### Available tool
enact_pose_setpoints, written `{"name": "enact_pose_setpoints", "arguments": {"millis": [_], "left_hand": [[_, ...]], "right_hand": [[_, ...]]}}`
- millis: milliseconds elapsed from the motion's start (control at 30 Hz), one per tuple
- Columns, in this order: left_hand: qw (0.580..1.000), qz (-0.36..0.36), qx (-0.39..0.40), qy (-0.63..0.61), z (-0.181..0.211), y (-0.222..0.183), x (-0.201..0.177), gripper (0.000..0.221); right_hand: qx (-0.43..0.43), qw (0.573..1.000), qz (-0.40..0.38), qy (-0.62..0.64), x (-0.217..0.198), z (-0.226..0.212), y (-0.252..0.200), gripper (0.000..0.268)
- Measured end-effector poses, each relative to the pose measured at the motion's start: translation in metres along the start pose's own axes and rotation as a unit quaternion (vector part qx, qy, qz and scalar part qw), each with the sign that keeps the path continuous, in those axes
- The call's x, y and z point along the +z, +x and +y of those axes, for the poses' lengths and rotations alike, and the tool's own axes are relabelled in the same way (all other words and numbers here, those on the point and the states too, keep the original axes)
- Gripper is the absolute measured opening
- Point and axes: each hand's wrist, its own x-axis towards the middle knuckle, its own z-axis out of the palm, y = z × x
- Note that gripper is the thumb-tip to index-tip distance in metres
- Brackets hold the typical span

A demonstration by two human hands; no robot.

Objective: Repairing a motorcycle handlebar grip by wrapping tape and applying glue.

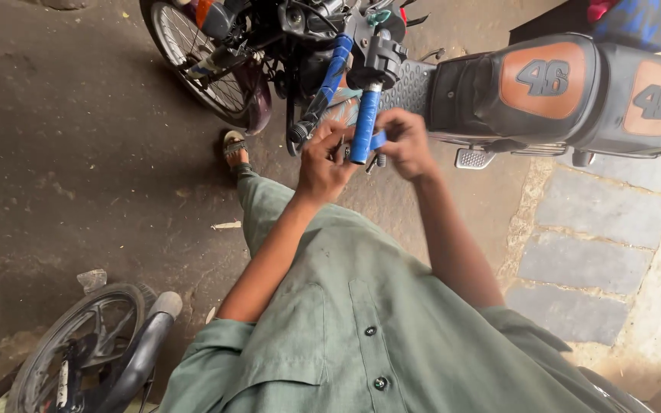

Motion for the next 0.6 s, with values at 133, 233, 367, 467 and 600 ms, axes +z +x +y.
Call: {"name": "enact_pose_setpoints", "arguments": {"millis": [133,233,367,467,600], "left_hand": [[0.997,0.011,0.066,0.033,-0.008,0.005,-0.026,0.027],[0.988,-0.01,0.079,0.135,-0.002,0.001,-0.048,0.029],[0.961,-0.016,0.006,0.276,0.045,0.003,-0.054,0.028],[0.967,0.036,0.046,0.247,0.077,-0.002,-0.049,0.026],[0.985,0.083,0.023,0.147,0.106,0.002,-0.051,0.027]], "right_hand": [[0.056,0.998,0.026,0.003,0.054,-0.023,-0.002,0.031],[0.122,0.981,0.036,-0.147,0.06,-0.04,-0.024,0.039],[-0.009,0.948,0.023,-0.318,0.055,-0.079,-0.042,0.025],[-0.083,0.918,-0.034,-0.387,0.117,-0.155,-0.017,0.039],[-0.112,0.86,-0.147,-0.477,0.147,-0.181,0.019,0.054]]}}
